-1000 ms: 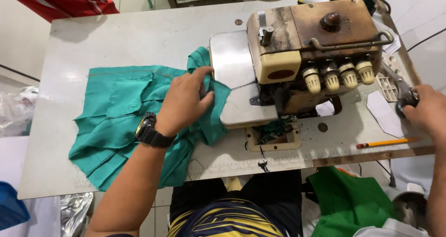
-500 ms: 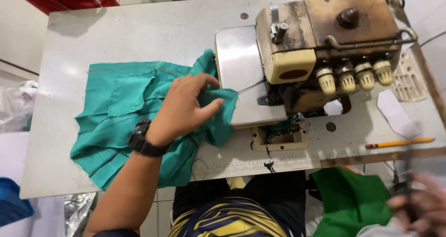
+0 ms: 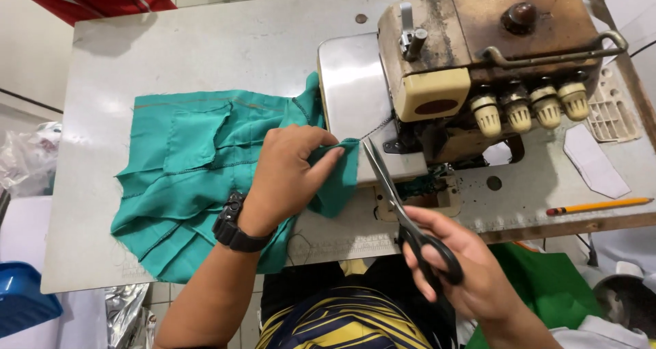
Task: Using an industrial overlock machine to finish the edges of green fabric pieces and trimming excess with scissors.
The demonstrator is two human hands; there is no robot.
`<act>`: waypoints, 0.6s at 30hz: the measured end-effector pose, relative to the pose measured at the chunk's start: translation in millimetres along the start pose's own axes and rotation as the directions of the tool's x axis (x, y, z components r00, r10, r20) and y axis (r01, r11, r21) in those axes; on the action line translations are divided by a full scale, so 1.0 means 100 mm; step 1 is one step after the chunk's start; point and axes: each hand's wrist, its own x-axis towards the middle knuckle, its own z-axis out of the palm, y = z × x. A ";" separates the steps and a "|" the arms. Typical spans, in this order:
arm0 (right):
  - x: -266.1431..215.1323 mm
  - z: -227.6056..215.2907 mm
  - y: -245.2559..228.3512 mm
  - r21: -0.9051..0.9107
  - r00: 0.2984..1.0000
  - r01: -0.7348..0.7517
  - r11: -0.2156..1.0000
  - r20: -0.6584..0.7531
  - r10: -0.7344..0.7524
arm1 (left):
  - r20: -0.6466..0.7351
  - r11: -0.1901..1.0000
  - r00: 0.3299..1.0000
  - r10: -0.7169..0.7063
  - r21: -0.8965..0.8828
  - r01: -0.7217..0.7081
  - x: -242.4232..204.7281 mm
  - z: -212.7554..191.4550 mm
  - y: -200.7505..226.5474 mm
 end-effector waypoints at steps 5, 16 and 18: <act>0.20 0.03 0.04 -0.008 0.999 0.031 0.999 0.023 -0.031 | 0.036 0.998 0.998 -0.056 0.029 0.055 -0.02 0.02 -0.02; 0.24 -0.01 0.08 0.031 0.996 0.066 0.997 0.063 -0.067 | 0.047 0.999 0.998 -0.044 0.008 0.043 -0.04 0.03 -0.07; 0.23 0.01 0.04 0.065 0.994 0.072 0.995 0.081 -0.077 | 0.051 0.999 0.998 -0.036 -0.008 0.036 -0.04 0.01 -0.06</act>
